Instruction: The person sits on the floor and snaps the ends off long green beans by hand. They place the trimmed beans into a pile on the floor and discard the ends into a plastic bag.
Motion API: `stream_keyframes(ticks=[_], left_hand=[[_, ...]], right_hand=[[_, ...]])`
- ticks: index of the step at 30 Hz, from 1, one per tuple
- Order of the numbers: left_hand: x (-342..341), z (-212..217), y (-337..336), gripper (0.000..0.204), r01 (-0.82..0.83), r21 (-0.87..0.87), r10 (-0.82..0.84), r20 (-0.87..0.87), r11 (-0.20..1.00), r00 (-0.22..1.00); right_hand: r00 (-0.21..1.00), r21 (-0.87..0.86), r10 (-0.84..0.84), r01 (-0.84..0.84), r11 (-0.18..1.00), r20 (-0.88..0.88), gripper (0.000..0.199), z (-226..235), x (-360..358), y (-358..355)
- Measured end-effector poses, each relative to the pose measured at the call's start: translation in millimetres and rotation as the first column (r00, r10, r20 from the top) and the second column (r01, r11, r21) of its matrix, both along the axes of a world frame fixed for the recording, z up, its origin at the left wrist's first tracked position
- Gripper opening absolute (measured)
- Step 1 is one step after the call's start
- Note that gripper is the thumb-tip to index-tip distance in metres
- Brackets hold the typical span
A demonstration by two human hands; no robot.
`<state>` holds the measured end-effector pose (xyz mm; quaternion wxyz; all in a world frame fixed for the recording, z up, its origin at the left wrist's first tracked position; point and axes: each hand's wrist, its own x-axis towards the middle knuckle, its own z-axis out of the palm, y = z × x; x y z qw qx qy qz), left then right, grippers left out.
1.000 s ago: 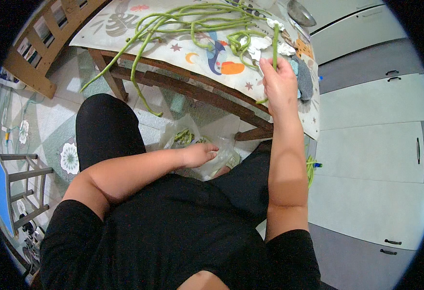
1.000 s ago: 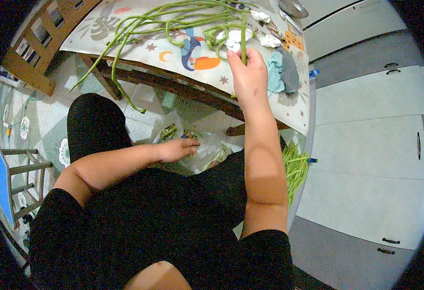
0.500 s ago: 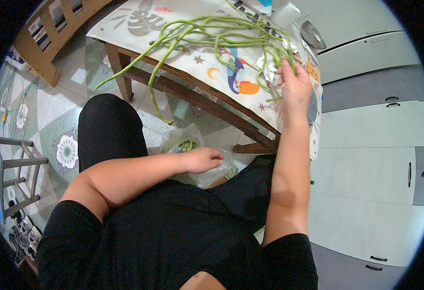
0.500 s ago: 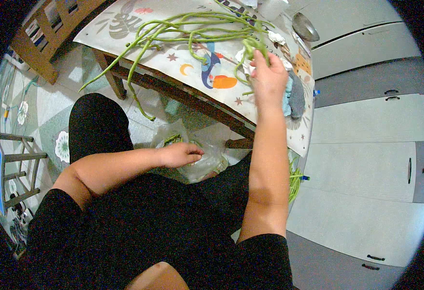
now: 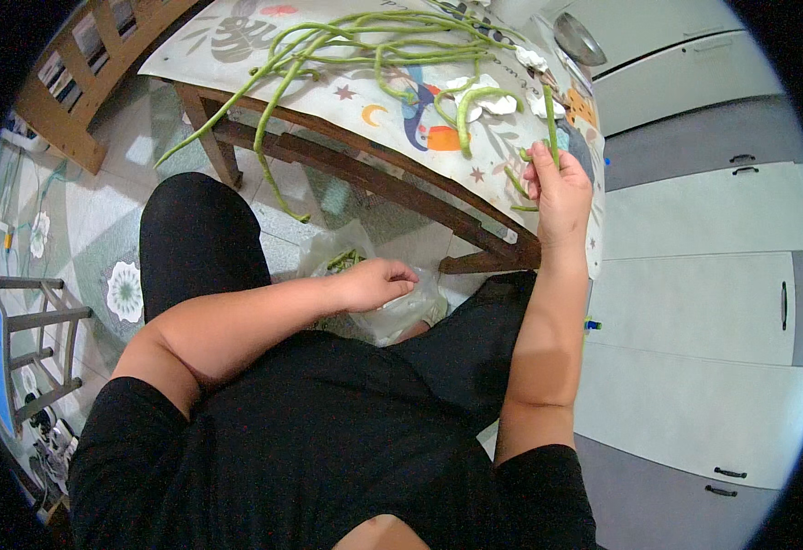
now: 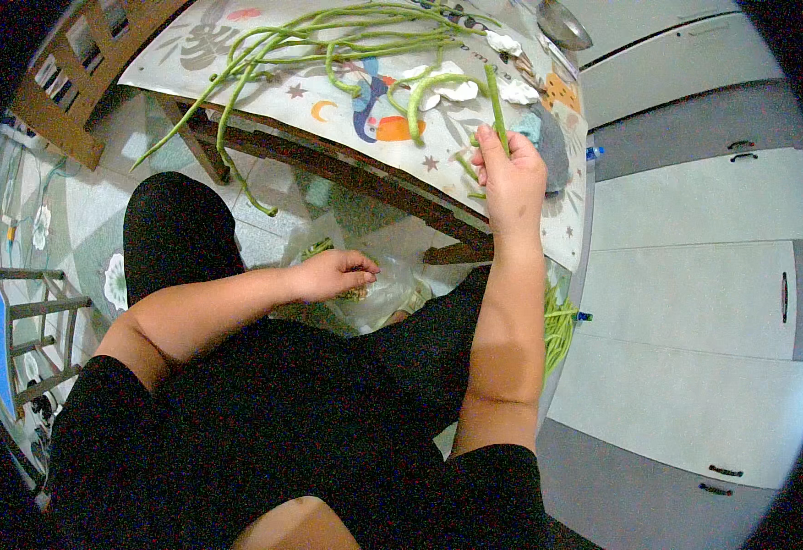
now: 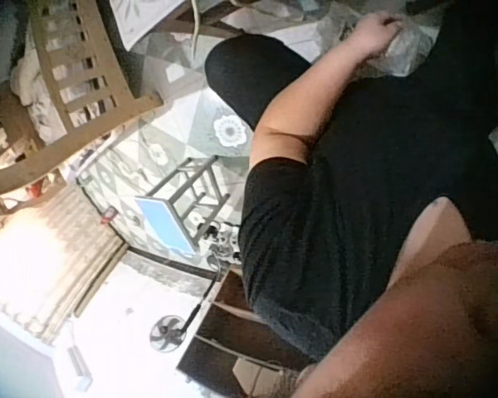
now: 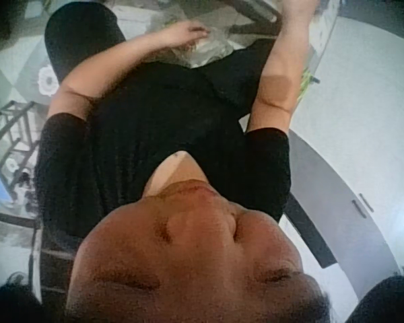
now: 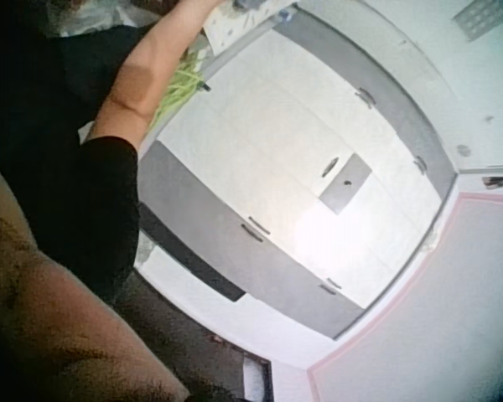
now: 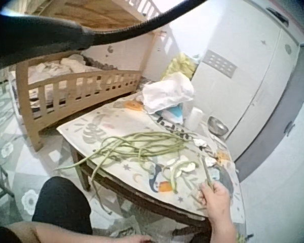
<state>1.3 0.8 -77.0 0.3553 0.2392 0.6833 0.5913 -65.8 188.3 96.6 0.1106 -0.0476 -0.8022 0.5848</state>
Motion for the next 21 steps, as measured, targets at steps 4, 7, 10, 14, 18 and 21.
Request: stream_keyframes(ticks=[4, 7, 10, 14, 18, 21], left_hand=[[-2.4, 7.0, 1.2, 0.025, -0.115, 0.264, 0.075, 0.157, 0.958, 0.985], [-6.8, 33.8, -6.0, 0.024, -0.210, 0.456, 0.130, 0.201, 0.865, 0.971], [-5.9, 60.5, -15.5, 0.022, -0.272, 0.522, 0.206, 0.182, 0.808, 0.961], [-0.8, 67.3, -22.7, 0.014, -0.210, 0.463, 0.190, 0.090, 0.861, 0.978], [-4.0, 60.3, -24.3, 0.019, -0.200, 0.350, 0.231, -0.048, 0.915, 0.972], [-3.3, 58.6, -22.8, 0.020, -0.237, 0.458, 0.194, 0.140, 0.857, 0.971]], right_hand=[[0.991, -0.329, 0.125, -0.102, 0.939, 0.049, 0.016, 11.7, 24.6, -5.7], [0.978, -0.436, 0.190, -0.133, 0.890, 0.090, 0.015, 3.3, 53.5, -12.8], [0.963, -0.442, 0.231, -0.150, 0.884, 0.136, 0.015, -17.2, 78.9, -30.3], [0.940, -0.310, 0.288, -0.223, 0.924, 0.182, 0.012, -52.1, 95.9, -46.6], [0.935, -0.205, 0.331, -0.302, 0.931, 0.124, 0.015, -71.3, 100.2, -51.0], [0.938, -0.340, 0.321, -0.261, 0.904, 0.132, 0.016, -76.7, 98.9, -51.6]])
